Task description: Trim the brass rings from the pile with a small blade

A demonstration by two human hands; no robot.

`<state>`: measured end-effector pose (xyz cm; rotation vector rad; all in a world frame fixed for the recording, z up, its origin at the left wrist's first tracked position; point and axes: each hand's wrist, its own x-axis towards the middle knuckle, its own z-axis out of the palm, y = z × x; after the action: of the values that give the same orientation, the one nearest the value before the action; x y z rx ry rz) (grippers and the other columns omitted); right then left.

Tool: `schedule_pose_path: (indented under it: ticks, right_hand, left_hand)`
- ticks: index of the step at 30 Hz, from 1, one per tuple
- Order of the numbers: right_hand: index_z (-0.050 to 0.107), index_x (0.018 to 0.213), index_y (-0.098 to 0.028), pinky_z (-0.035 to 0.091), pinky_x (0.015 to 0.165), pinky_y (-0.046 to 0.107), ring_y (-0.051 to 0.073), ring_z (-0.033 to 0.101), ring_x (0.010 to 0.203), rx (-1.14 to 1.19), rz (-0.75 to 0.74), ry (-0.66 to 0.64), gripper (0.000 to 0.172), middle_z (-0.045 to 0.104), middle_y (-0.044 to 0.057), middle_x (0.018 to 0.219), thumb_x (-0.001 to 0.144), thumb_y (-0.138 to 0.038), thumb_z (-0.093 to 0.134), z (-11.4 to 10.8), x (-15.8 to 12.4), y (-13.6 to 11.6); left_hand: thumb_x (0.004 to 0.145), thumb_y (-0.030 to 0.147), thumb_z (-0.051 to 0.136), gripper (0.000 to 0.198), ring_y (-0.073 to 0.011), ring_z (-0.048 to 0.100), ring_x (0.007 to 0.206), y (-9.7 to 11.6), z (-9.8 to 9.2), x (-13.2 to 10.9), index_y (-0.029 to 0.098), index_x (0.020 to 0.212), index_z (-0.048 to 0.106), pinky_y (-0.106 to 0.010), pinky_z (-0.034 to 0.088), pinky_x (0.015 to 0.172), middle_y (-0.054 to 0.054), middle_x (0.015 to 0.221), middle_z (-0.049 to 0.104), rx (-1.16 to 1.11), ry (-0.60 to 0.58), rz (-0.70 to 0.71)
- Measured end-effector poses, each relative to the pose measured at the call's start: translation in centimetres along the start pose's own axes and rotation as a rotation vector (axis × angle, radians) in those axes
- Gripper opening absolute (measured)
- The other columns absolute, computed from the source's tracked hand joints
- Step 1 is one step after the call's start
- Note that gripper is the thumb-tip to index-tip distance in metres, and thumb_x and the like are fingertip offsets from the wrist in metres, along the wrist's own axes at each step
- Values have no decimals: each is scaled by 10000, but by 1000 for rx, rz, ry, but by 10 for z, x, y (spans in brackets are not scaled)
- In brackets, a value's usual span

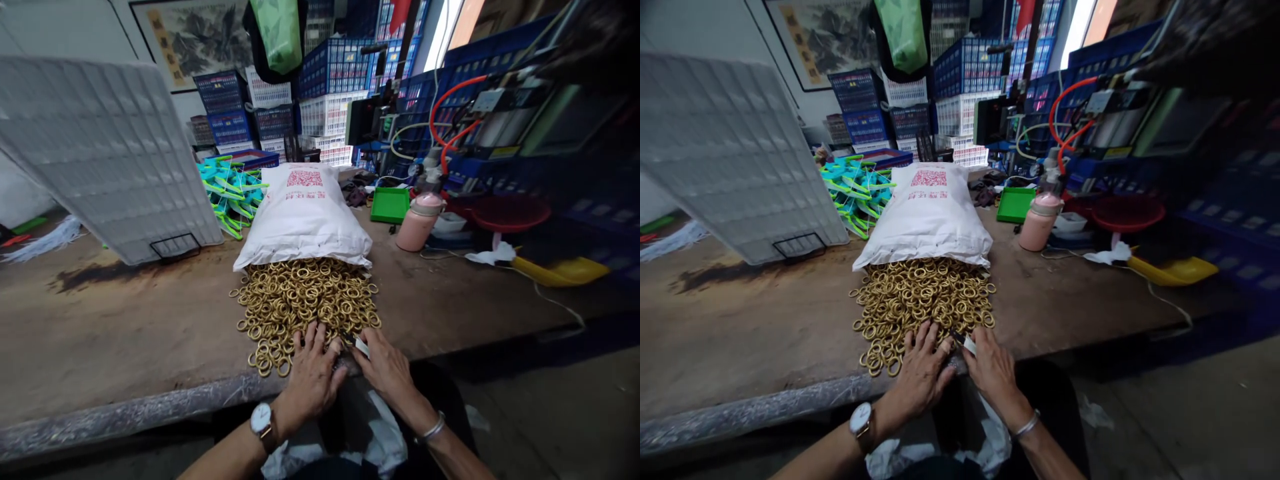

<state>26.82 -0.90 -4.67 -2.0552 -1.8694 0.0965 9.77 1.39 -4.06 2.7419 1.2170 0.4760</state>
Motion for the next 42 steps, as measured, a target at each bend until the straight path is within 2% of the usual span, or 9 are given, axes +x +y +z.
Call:
schedule_pose_path:
  ticks: [7, 13, 20, 26, 29, 33, 35, 38, 42]
  right_hand:
    - [478, 816, -204, 303, 518, 226, 147, 554, 601, 145, 43, -34, 99, 587, 12, 674, 785, -200, 384, -5, 5, 6]
    - [504, 731, -190, 393, 557, 232, 139, 532, 571, 458, 152, 63, 261, 580, 28, 630, 816, -339, 307, -4, 17, 12]
    - [540, 856, -186, 458, 623, 243, 147, 601, 653, 750, 136, -3, 255, 628, 34, 735, 794, -359, 363, -6, 10, -13]
    - [543, 883, -192, 460, 644, 237, 142, 590, 695, 748, 17, 21, 208, 622, 32, 761, 789, -306, 398, -5, 11, -34]
    - [539, 855, -189, 448, 623, 217, 124, 571, 667, 751, -18, 31, 178, 608, 18, 736, 790, -288, 406, -6, 13, -40]
    - [530, 827, -189, 435, 592, 200, 108, 546, 630, 809, -43, 27, 147, 588, 4, 711, 777, -277, 424, -10, 12, -49]
    - [528, 822, -188, 427, 562, 194, 100, 527, 597, 845, -32, -1, 147, 571, -6, 685, 774, -288, 433, -12, 11, -53]
    - [532, 818, -182, 409, 528, 186, 93, 498, 572, 889, 46, -33, 172, 553, -13, 672, 765, -326, 457, -14, 9, -58]
    - [528, 774, -171, 384, 512, 180, 88, 466, 576, 971, 134, -125, 232, 532, -16, 662, 765, -395, 466, -15, 7, -60]
  left_hand:
    - [793, 309, 463, 316, -302, 248, 1222, -1, -3, 1, 211, 1088, 515, -537, 207, 937, -130, 1257, 426, -26, 124, 8]
    - [772, 255, 492, 238, -289, 286, 1195, -1, 0, 0, 208, 996, 558, -516, 211, 931, -110, 1219, 463, -74, 204, 7]
    - [759, 211, 503, 274, -268, 375, 1106, -2, -4, -1, 206, 1031, 543, -491, 257, 902, -102, 1150, 511, -102, 333, -8]
    - [776, 202, 486, 284, -236, 478, 956, -1, -16, 2, 182, 1056, 525, -433, 350, 830, -102, 996, 572, -133, 475, -104]
    - [794, 213, 463, 261, -216, 519, 885, 2, -23, 5, 171, 1041, 532, -391, 398, 784, -99, 932, 594, -320, 449, -183]
    - [808, 212, 444, 191, -156, 567, 759, 5, -34, 9, 182, 918, 597, -280, 442, 707, -55, 837, 634, -749, 247, -290]
    - [798, 198, 458, 161, -133, 564, 689, 5, -36, 9, 172, 820, 615, -241, 438, 659, -29, 755, 635, -869, 206, -330]
    - [777, 190, 478, 137, -118, 528, 617, 4, -37, 5, 155, 713, 593, -219, 416, 601, -8, 659, 598, -884, 253, -374]
    - [783, 184, 464, 129, -119, 510, 613, 3, -34, -3, 160, 719, 574, -226, 403, 593, -7, 653, 572, -777, 325, -358]
